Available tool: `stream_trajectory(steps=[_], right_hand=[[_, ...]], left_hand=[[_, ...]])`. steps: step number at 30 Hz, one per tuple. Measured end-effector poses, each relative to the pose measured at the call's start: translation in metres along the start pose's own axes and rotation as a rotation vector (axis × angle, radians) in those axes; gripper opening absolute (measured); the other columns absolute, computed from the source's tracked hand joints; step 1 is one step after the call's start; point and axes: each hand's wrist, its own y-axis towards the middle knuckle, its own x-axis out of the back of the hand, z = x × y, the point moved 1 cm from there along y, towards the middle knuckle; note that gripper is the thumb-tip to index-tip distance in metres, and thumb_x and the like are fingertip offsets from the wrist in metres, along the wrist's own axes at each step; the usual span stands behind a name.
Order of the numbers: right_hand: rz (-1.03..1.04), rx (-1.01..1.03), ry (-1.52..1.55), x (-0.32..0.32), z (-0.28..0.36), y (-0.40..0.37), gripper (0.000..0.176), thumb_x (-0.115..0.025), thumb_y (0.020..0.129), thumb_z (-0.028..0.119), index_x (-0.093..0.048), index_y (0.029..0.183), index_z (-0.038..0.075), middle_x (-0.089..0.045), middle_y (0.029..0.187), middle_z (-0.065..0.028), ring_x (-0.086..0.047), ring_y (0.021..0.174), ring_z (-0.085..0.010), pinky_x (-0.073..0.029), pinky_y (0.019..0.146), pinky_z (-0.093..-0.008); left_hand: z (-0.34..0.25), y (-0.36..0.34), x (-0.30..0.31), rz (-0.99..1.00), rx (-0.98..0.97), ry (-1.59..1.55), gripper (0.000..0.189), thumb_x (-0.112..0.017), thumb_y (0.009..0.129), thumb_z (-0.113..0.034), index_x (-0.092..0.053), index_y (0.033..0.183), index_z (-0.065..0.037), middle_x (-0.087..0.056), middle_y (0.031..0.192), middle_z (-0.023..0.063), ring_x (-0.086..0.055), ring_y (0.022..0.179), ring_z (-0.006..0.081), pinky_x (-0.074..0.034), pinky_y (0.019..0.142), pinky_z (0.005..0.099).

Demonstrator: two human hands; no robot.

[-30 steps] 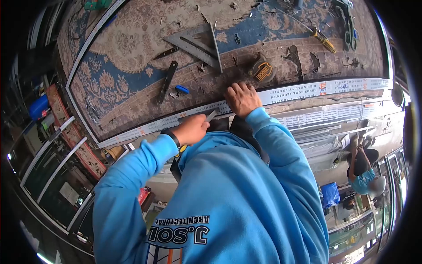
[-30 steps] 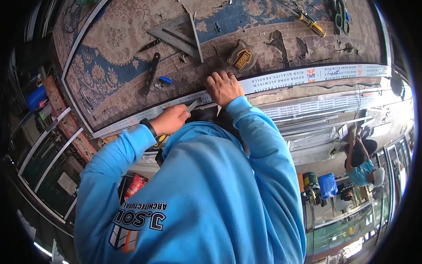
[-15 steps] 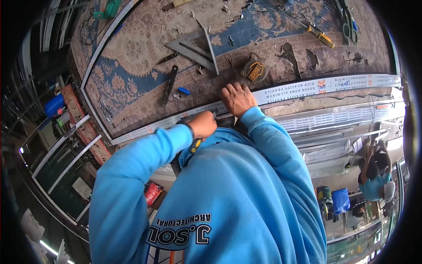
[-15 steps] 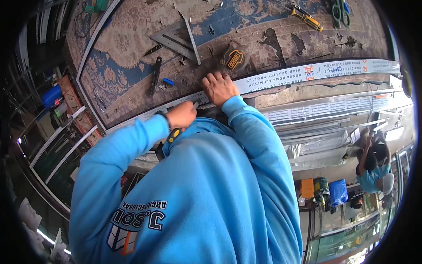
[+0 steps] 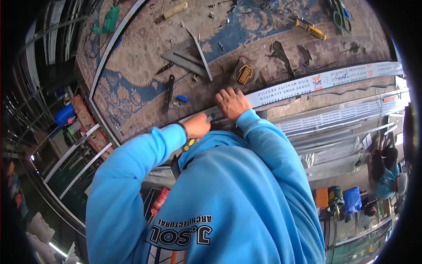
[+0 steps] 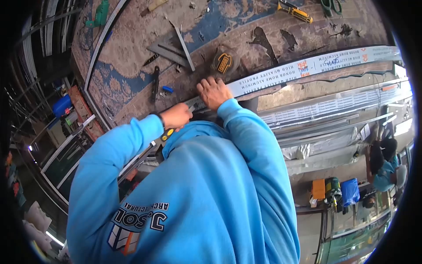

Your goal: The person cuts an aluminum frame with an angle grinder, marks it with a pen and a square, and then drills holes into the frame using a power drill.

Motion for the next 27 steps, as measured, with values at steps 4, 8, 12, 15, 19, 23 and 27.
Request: stream_trajectory(steps=[4,8,12,15,19,23,27], right_hand=[[0.014,0.006,0.036,-0.005,-0.001,-0.002,0.019,-0.055,0.098,0.026,-0.063,0.109,0.012,-0.062,0.105,-0.0063,-0.062,0.104,-0.0266,-0.051,0.085,-0.0425],[-0.007,0.000,0.027,-0.004,-0.001,-0.002,0.019,-0.056,0.096,0.024,-0.063,0.108,0.011,-0.062,0.104,-0.0064,-0.062,0.103,-0.0264,-0.051,0.082,-0.0415],[-0.006,0.004,0.019,-0.001,-0.001,0.000,0.017,-0.055,0.097,0.025,-0.063,0.107,0.012,-0.062,0.103,-0.0061,-0.062,0.104,-0.0261,-0.050,0.084,-0.0417],[-0.009,0.001,0.021,-0.003,-0.004,0.000,0.018,-0.056,0.097,0.026,-0.063,0.107,0.012,-0.062,0.104,-0.0061,-0.062,0.105,-0.0265,-0.051,0.085,-0.0419],[0.021,0.024,-0.002,-0.001,-0.008,0.006,0.018,-0.057,0.096,0.025,-0.063,0.107,0.012,-0.063,0.105,-0.0060,-0.062,0.105,-0.0260,-0.051,0.084,-0.0411],[0.047,-0.005,0.013,0.002,0.002,-0.002,0.017,-0.059,0.097,0.026,-0.063,0.106,0.012,-0.062,0.103,-0.0055,-0.062,0.104,-0.0263,-0.051,0.084,-0.0416],[-0.066,0.013,0.045,-0.008,-0.003,-0.003,0.015,-0.062,0.098,0.028,-0.063,0.101,0.013,-0.063,0.102,-0.0061,-0.062,0.104,-0.0272,-0.050,0.084,-0.0424]], left_hand=[[-0.001,0.005,-0.002,0.098,0.052,0.078,0.025,-0.052,0.098,-0.014,-0.057,0.092,0.009,-0.061,0.072,0.0167,-0.059,0.049,0.0240,-0.047,0.045,0.0411],[0.006,-0.009,0.000,0.027,0.015,0.083,0.026,-0.051,0.099,-0.015,-0.056,0.089,0.009,-0.059,0.064,0.0154,-0.057,0.047,0.0239,-0.047,0.044,0.0399],[0.000,0.005,-0.009,0.019,-0.001,0.084,0.029,-0.050,0.099,-0.015,-0.057,0.082,0.007,-0.060,0.065,0.0147,-0.057,0.046,0.0230,-0.045,0.042,0.0392],[0.001,0.009,0.002,0.060,-0.015,0.063,0.027,-0.050,0.096,-0.012,-0.058,0.078,0.007,-0.060,0.064,0.0165,-0.059,0.046,0.0247,-0.045,0.042,0.0409],[-0.001,0.003,-0.004,0.029,-0.046,0.113,0.025,-0.050,0.097,-0.010,-0.058,0.080,0.008,-0.059,0.064,0.0149,-0.058,0.047,0.0231,-0.045,0.041,0.0389],[0.003,0.001,-0.014,0.038,0.041,0.045,0.025,-0.051,0.102,-0.013,-0.057,0.088,0.007,-0.059,0.069,0.0127,-0.057,0.048,0.0215,-0.046,0.043,0.0378],[0.032,-0.030,0.011,0.079,-0.075,-0.188,0.021,-0.054,0.104,-0.018,-0.062,0.106,0.002,-0.053,0.067,0.0033,-0.051,0.045,0.0143,-0.041,0.040,0.0332]])
